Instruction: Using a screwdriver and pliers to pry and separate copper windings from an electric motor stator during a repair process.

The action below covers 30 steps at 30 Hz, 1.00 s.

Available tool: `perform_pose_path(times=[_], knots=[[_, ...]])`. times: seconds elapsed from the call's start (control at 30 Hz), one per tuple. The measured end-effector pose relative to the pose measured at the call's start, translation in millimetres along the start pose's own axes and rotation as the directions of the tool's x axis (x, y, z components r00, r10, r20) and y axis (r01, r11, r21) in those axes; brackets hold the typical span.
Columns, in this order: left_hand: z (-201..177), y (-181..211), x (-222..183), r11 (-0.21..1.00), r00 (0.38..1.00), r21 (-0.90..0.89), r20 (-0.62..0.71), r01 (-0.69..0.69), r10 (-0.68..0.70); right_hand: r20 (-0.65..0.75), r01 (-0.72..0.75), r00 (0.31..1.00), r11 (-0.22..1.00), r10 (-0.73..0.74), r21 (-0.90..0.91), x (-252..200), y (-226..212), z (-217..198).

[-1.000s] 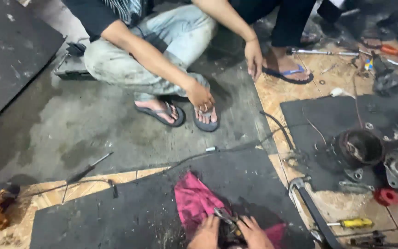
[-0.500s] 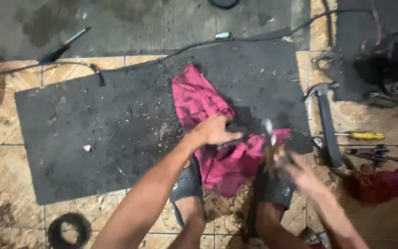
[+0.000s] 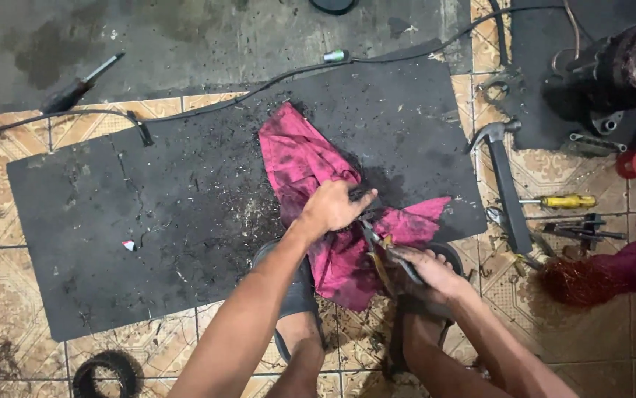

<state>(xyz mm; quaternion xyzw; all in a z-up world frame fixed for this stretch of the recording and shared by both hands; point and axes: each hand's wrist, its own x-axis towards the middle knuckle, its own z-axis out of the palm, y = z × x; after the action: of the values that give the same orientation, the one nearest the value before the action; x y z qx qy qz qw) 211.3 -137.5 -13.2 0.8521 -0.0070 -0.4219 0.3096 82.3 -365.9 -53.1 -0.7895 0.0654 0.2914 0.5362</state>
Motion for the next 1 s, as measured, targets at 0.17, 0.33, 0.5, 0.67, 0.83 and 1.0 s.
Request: perform_pose_path(times=[0.17,0.33,0.5,0.67,0.83,1.0], knots=[[2,1,5,1.000,1.000,-0.006,0.006,0.020,-0.020,0.066,0.030,0.998,0.994,-0.023,-0.109,5,33,-1],[6,-4,13,0.999,0.999,-0.029,-0.016,0.036,-0.037,0.149,0.087,0.987,0.972,-0.055,-0.218,10,65,-7],[-5,10,6,0.999,1.000,-0.037,-0.023,0.012,-0.013,0.256,0.195,0.961,0.915,-0.106,-0.353,25,83,2],[7,1,24,0.999,0.999,-0.024,-0.041,0.035,-0.036,0.074,0.002,0.997,0.945,0.023,-0.327,42,47,53],[7,5,22,1.000,0.998,-0.007,-0.068,0.008,-0.008,-0.003,0.001,1.000,0.608,-0.006,-0.794,22,45,52],[8,4,13,1.000,1.000,0.028,0.012,-0.010,0.010,0.037,0.018,0.999,0.841,0.002,-0.540,-5,45,45]])
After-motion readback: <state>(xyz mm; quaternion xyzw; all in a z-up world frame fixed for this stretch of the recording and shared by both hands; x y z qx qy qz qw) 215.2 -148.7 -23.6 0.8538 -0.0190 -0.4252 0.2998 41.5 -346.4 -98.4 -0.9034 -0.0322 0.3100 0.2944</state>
